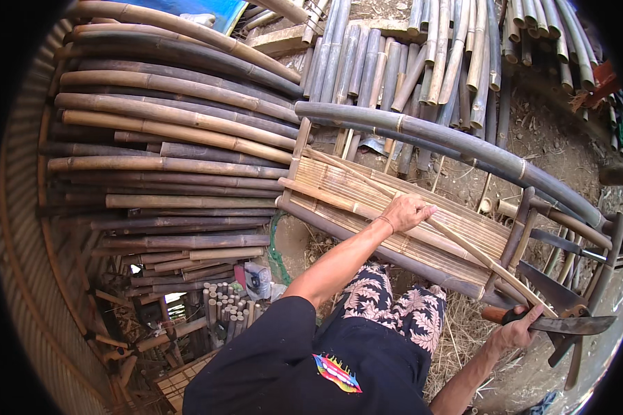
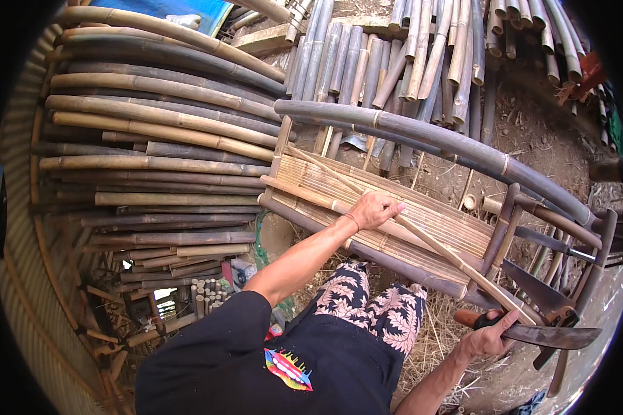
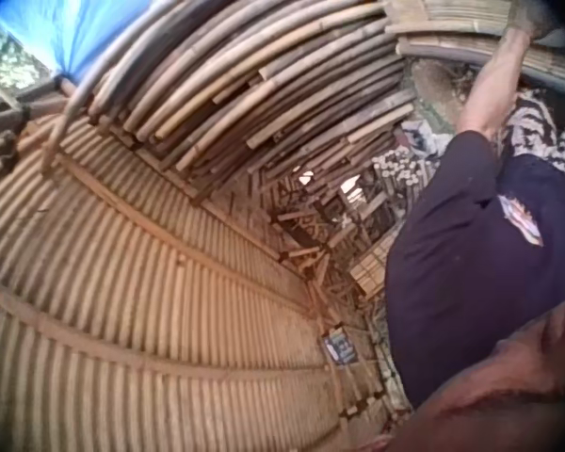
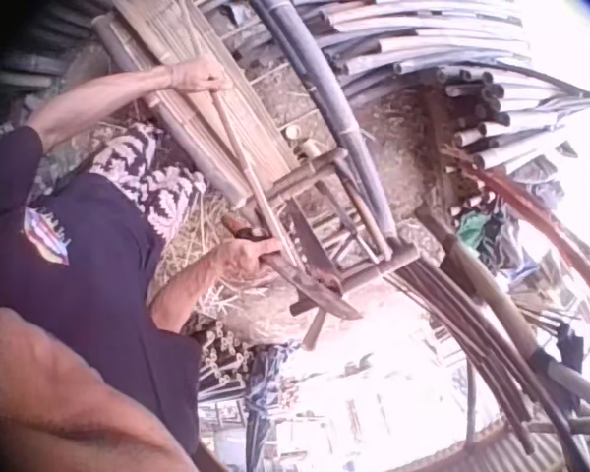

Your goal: The person builds a bamboo furniture frame by fitting small bamboo slats into a larger bamboo frame and then using a knife to shave down a long bamboo strip.

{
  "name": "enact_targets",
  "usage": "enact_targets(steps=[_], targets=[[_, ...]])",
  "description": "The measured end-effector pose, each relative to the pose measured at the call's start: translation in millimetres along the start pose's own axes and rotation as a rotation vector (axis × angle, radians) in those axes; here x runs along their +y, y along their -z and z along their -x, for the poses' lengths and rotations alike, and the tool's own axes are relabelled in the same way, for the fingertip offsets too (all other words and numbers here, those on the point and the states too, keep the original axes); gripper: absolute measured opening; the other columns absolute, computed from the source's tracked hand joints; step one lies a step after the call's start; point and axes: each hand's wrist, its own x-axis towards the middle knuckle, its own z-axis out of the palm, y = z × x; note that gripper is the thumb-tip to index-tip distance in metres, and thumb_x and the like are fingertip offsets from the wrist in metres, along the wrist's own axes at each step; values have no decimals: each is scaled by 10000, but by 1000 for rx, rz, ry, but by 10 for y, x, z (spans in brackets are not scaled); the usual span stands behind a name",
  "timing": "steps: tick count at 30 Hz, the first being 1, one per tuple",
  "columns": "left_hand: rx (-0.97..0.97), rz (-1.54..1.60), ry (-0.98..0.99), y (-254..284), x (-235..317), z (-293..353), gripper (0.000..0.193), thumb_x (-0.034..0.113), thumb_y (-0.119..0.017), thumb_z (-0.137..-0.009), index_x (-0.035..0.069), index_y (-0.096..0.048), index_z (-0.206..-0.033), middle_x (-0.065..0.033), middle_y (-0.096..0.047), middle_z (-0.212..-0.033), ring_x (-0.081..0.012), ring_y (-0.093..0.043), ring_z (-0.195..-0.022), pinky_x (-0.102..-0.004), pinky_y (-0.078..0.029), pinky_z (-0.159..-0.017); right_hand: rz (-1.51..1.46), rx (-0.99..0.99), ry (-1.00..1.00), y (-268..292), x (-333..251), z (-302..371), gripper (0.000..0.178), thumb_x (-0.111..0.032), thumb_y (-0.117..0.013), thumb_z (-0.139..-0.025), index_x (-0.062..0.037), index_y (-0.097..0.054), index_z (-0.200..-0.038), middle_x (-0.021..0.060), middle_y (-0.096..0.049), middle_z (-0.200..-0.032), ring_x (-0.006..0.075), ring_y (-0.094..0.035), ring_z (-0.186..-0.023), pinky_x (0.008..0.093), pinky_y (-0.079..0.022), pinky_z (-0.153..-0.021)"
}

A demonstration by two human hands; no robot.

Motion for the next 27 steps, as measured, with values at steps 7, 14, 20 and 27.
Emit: enact_targets(steps=[7,14,20,27], targets=[[4,-93,32,60,-290,-189,526,500,-498,-939,55,-679,-726,-147,-637,-726,-318,-608,-734,-411,-471,-696,54,-75,-45,-282,213,35,304,-265,-690,-903,25,-602,-934,39,-543,-668,127,-479,-599,263,-383,-575],[-182,-265,-42,134,-342,-291,720,693,-465,-856,14,-642,-695,-171,-619,-751,-350,-603,-762,-450,-456,-717,90,-128,-122,-369,374,-162,296,-280,-667,-919,2,-583,-948,33,-524,-632,92,-469,-552,224,-346,-493],[-341,-415,94,-147,-729,-957,730,718,-433,-858,30,-666,-787,-176,-646,-818,-349,-612,-825,-456,-465,-732,268,-293,21,-172,604,-515,497,-188,-524,-988,-32,-330,-1419,32,-593,-802,60,-468,-541,187,-363,-472],[-370,-506,254,-743,-918,-1429,838,766,-344,-849,10,-705,-827,-245,-679,-906,-381,-651,-910,-462,-491,-808,1024,-497,589,-79,1814,-1006,651,-57,-517,-933,-236,-273,-1509,173,-520,-948,269,-503,-765,388,-463,-656]])
